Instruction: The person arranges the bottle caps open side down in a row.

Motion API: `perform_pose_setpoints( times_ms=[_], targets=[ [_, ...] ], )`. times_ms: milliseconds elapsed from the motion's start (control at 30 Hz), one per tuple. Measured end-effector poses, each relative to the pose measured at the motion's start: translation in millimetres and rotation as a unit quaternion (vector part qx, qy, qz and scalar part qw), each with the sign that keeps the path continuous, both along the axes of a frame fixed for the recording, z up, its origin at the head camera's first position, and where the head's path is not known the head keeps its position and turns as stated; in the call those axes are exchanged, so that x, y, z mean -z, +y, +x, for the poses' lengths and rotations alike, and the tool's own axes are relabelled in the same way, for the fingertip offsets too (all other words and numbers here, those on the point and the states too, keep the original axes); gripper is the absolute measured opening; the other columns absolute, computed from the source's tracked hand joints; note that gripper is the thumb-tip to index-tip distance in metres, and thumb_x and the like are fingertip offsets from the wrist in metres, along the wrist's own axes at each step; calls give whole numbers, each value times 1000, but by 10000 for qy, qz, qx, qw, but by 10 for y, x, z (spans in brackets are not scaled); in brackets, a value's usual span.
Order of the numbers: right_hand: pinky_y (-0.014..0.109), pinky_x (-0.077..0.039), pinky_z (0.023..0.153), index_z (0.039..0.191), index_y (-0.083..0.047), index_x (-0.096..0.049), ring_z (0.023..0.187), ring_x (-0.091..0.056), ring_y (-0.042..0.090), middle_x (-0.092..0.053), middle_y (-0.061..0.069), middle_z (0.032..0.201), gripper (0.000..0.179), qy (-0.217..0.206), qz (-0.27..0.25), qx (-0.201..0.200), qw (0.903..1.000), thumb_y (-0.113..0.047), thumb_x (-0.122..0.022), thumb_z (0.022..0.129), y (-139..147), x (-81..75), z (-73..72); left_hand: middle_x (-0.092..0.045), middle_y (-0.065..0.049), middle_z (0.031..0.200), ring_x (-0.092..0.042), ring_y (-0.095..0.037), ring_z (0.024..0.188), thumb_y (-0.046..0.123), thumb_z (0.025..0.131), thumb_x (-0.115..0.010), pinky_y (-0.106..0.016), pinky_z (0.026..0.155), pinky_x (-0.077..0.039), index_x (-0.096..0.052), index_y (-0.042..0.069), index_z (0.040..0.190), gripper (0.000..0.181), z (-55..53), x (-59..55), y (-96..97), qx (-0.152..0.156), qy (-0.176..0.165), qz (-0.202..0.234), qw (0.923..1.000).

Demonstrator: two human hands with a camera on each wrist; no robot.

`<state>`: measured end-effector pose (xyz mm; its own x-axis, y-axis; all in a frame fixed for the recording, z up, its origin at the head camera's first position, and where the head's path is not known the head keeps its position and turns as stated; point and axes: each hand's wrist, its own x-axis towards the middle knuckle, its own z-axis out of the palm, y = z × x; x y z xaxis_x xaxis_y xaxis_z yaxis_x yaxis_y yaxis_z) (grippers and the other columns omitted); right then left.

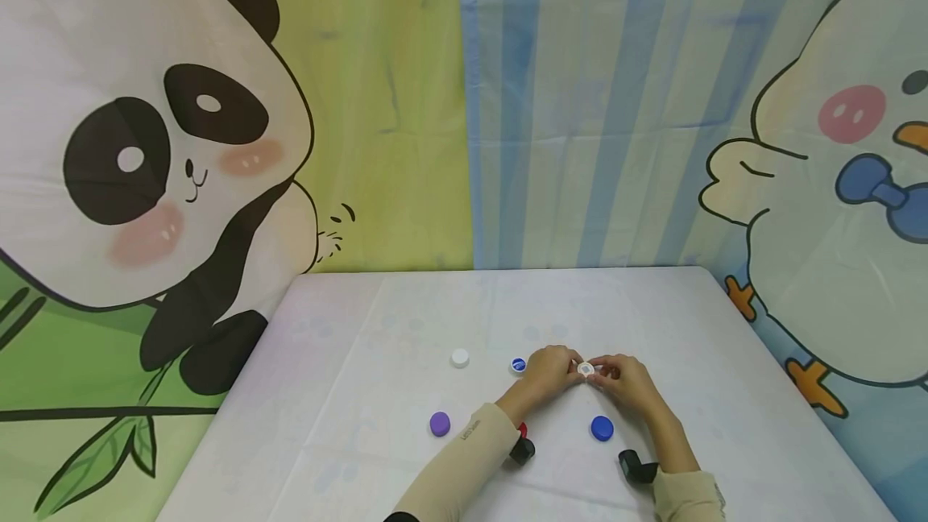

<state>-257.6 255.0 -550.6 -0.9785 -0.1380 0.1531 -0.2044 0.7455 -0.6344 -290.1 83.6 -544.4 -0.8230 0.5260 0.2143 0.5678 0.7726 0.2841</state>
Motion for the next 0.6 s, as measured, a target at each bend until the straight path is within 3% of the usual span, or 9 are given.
perform_pose_setpoints(
  times_ms=[367,467,600],
  targets=[
    [25,-34,55,100,-3,-68,64,-41,13,-56,-1,72,28,72,195,-84,9997,-14,-72,74,-10,-15,-17,-48,13,64,-42,-1,57,39,77,-68,-15,50,-31,-69,26,97,24,-18,27,20,-43,-120,-85,9999],
    [25,-35,57,102,-2,-67,65,-43,13,-58,0,75,30,-9,219,-142,9997,-12,-71,74,-18,-41,0,-47,11,66,-42,-2,59,33,76,-70,-15,52,-33,-68,23,103,29,13,-15,7,-28,-370,-193,9991],
    [33,-43,65,106,-4,-65,76,-52,19,-62,4,83,31,76,248,-195,9995,-12,-69,77,-9,-157,46,-54,7,76,-49,-4,68,20,75,-72,-16,62,-41,-60,16,117,44,72,-188,-58,61,-949,-703,9930]
  ],
)
